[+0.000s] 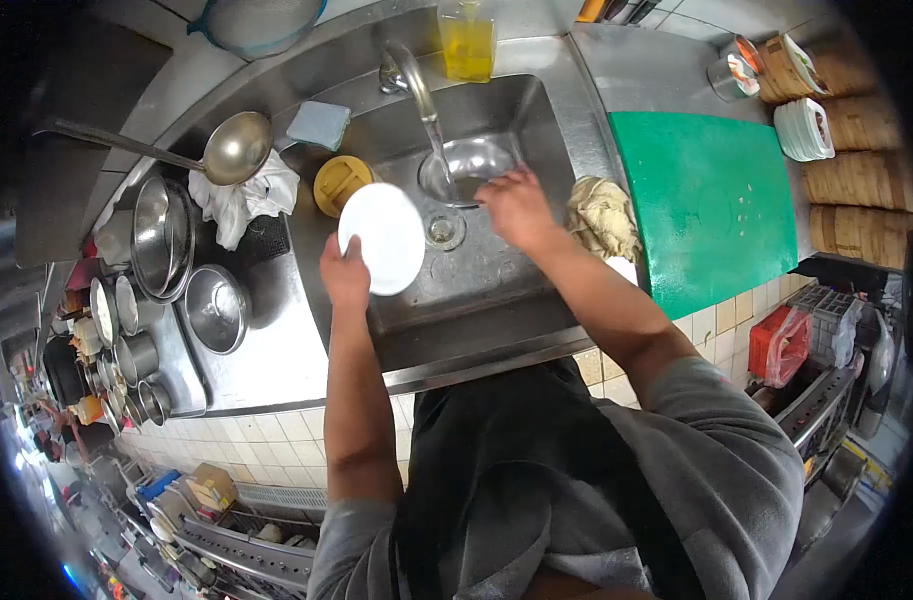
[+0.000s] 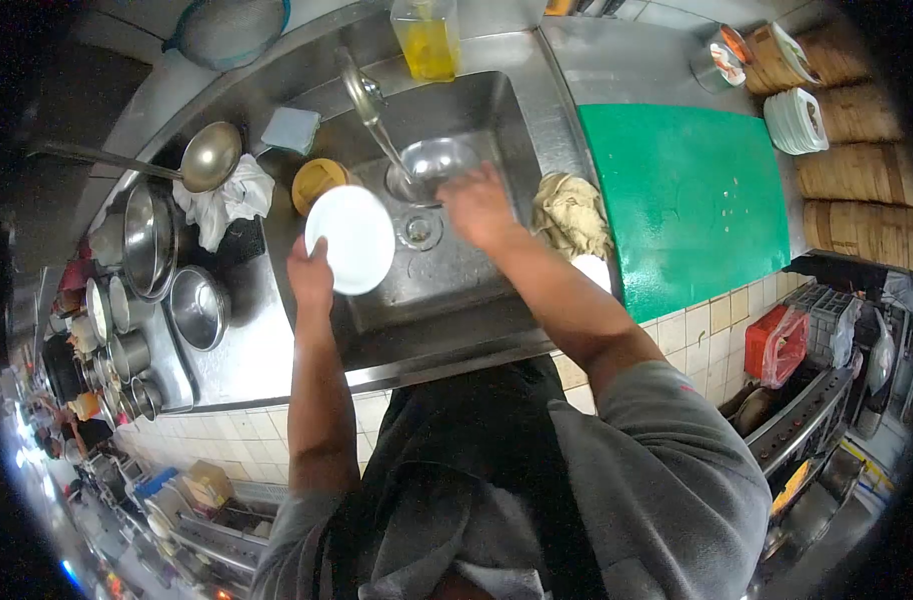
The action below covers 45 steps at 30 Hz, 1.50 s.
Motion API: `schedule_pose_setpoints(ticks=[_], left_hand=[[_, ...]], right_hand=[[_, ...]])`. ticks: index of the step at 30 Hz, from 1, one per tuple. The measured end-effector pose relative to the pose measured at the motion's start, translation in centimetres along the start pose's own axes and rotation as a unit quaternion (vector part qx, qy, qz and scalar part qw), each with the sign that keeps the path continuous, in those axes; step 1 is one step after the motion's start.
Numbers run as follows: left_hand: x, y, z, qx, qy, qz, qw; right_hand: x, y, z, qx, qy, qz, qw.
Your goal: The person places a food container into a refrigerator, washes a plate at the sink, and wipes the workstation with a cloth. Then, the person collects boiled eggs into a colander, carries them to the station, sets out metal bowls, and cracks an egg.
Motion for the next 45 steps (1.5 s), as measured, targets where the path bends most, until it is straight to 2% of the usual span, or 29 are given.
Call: schedule_pose_setpoints(ticks=[1, 3, 5, 6, 8, 9, 11, 14, 15, 16, 17, 19, 20, 21, 23, 24, 25, 27, 31, 33, 34, 35, 36, 37, 39, 42, 43, 44, 45], left_hand=[[1.7, -0.7, -1.1, -0.032, -0.011, 0.0, 0.999], [1.3, -2.7, -2.7, -0.041, 0.013, -0.012, 0.999], [3.7, -2.8, -3.2, -0.024, 0.08, 0.004, 0.996], [1.1, -3.7, -2.7, -0.003, 0.036, 0.003, 0.999], [1.9, -2.9, -2.0, 0.002, 0.096, 0.036, 0.995], [1.7, -2.5, -1.2, -0.003, 0.101, 0.056, 0.993], [-0.3, -1.7, 1.2, 0.049, 0.153, 0.069, 0.985], [-4.4, 0.0, 6.2, 0.124, 0.241, 0.096, 0.958], [-5.3, 0.4, 8.1, 0.148, 0.282, 0.11, 0.942], [-6.2, 1.0, 9.9, 0.165, 0.259, 0.132, 0.943], [-7.4, 1.6, 11.4, 0.175, 0.253, 0.142, 0.941], [-10.0, 2.7, 13.8, 0.187, 0.291, 0.178, 0.921], [-9.4, 4.2, 15.4, 0.201, 0.241, 0.194, 0.929], [-10.9, 4.1, 15.9, 0.205, 0.24, 0.201, 0.927], [-13.6, 4.3, 16.0, 0.178, 0.241, 0.21, 0.93], [-13.4, 5.3, 16.2, 0.147, 0.252, 0.247, 0.924], [-12.5, 6.5, 16.4, 0.148, 0.255, 0.252, 0.922], [-12.2, 6.7, 15.9, 0.133, 0.261, 0.238, 0.926], [-12.4, 4.5, 14.7, 0.16, 0.235, 0.18, 0.942], [-8.6, 5.7, 13.8, 0.15, 0.175, 0.158, 0.96], [-7.8, 5.7, 13.5, 0.149, 0.177, 0.158, 0.96], [-7.4, 5.4, 13.2, 0.143, 0.214, 0.18, 0.949], [-7.0, 5.2, 13.0, 0.138, 0.251, 0.2, 0.937], [-6.2, 5.0, 12.9, 0.137, 0.254, 0.2, 0.936], [-4.7, 5.2, 12.6, 0.139, 0.134, 0.162, 0.968], [-3.6, 5.8, 12.7, 0.141, 0.142, 0.126, 0.972], [-5.1, 5.3, 12.9, 0.141, 0.141, 0.129, 0.971], [-7.2, 4.4, 13.4, 0.147, 0.118, 0.105, 0.977], [-8.5, 3.9, 14.1, 0.152, 0.094, 0.079, 0.981]], right_hand=[[0.2, 0.6, 2.8, 0.024, 0.012, 0.005, 1.0], [0.4, 1.8, 8.0, 0.207, 0.059, 0.038, 0.976], [-0.9, 2.1, 11.9, 0.268, 0.134, 0.123, 0.946], [-1.5, 2.0, 13.1, 0.264, 0.131, 0.136, 0.946], [-2.0, 1.4, 14.5, 0.267, 0.164, 0.134, 0.94], [-2.2, 1.0, 12.2, 0.262, 0.16, 0.146, 0.94], [-1.1, 0.0, 6.3, 0.238, 0.085, 0.101, 0.962], [-3.5, -2.9, -2.0, 0.167, -0.011, 0.115, 0.979], [-4.8, -4.1, -5.3, 0.091, -0.084, 0.135, 0.983], [-6.0, -5.2, -8.2, 0.015, -0.158, 0.15, 0.976], [-7.7, -6.6, -8.5, 0.012, -0.167, 0.162, 0.973], [-9.0, -8.8, -6.9, 0.029, -0.179, 0.076, 0.981], [-9.0, -9.4, -7.3, 0.007, -0.11, 0.063, 0.992], [-9.7, -9.7, -7.3, 0.004, -0.113, 0.07, 0.991], [-9.7, -9.8, -6.3, 0.037, 0.097, 0.023, 0.994], [-9.6, -9.8, -9.7, -0.067, 0.129, 0.025, 0.989], [-10.5, -9.9, -11.8, -0.072, 0.13, 0.029, 0.988], [-15.8, -11.4, -16.4, -0.113, 0.255, 0.129, 0.952], [-31.7, -17.2, -25.5, -0.199, 0.285, 0.279, 0.895], [-41.6, -21.6, -25.3, -0.194, 0.312, 0.374, 0.851], [-44.9, -23.2, -24.7, -0.194, 0.315, 0.374, 0.851], [-47.7, -25.0, -24.4, -0.189, 0.13, 0.394, 0.89], [-49.2, -26.6, -23.4, -0.176, -0.059, 0.4, 0.897], [-50.5, -28.7, -21.8, -0.183, -0.196, 0.449, 0.852], [-49.7, -28.3, -21.6, -0.257, -0.11, 0.464, 0.84], [-46.9, -25.7, -19.7, -0.322, -0.021, 0.455, 0.83], [-44.5, -22.8, -18.5, -0.32, 0.035, 0.404, 0.856], [-40.4, -19.7, -16.9, -0.344, 0.018, 0.281, 0.896], [-34.7, -16.0, -16.6, -0.281, -0.019, 0.252, 0.926]])
Point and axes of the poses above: each hand's wrist, its own y-axis towards the middle knuckle, its own z-axis out of the palm, x = y × z, the point moved 10 cm from there along y, towards the middle knuckle, and after that the axes turned 3 degrees about z, right-handed, at the moved point
